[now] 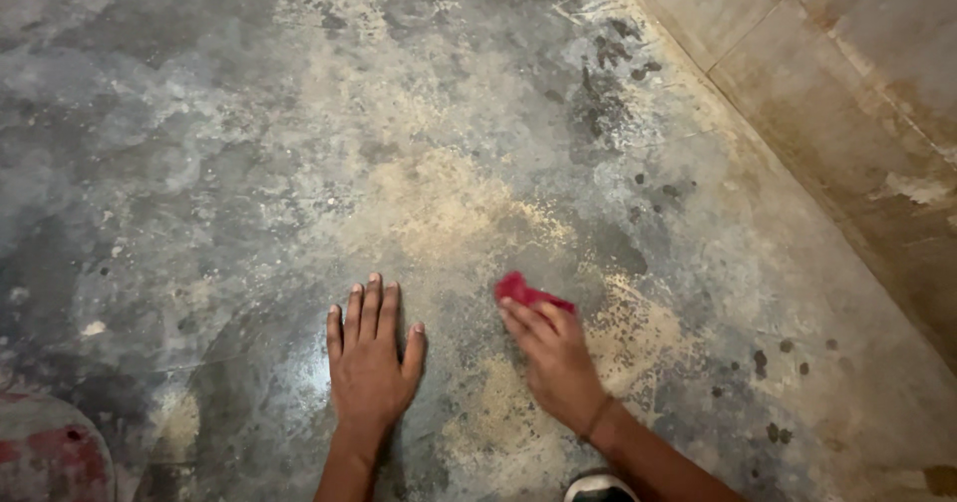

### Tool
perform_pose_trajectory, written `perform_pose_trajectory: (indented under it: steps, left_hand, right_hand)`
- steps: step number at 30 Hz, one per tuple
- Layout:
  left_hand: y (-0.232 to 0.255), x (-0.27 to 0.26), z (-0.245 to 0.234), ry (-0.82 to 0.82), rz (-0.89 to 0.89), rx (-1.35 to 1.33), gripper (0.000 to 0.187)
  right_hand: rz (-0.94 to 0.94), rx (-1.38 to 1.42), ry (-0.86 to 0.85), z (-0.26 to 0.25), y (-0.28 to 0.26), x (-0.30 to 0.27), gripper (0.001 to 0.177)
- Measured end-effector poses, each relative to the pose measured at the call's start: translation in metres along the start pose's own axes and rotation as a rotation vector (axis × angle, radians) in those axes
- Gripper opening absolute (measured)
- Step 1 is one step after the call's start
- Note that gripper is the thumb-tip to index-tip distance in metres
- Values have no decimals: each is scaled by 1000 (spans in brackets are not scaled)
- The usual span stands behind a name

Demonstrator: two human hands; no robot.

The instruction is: The person scrubs a dirty tiled floor with a red cloth, focusing on the corner and the area around a white bucket. They repeatedly dip the cloth into the bucket to wet it and wring it out before resuming scrubbing.

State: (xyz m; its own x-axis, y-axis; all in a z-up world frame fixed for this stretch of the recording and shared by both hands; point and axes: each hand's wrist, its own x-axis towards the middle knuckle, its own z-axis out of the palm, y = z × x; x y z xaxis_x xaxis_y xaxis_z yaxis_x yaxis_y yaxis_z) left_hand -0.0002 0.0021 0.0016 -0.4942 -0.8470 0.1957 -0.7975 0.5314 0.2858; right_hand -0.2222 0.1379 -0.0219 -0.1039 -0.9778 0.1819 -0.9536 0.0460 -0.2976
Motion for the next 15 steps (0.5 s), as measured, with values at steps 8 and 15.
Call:
perform_pose_trajectory:
  steps: [8,15]
  left_hand:
    - [-3,0,0,-2,13,-6,63]
    - [-1,-2,-3,17,17,-28,62]
  right_hand:
    - [178,-47,-64,-18,47,109,65]
    - [280,-107,173,-46,138,55,63]
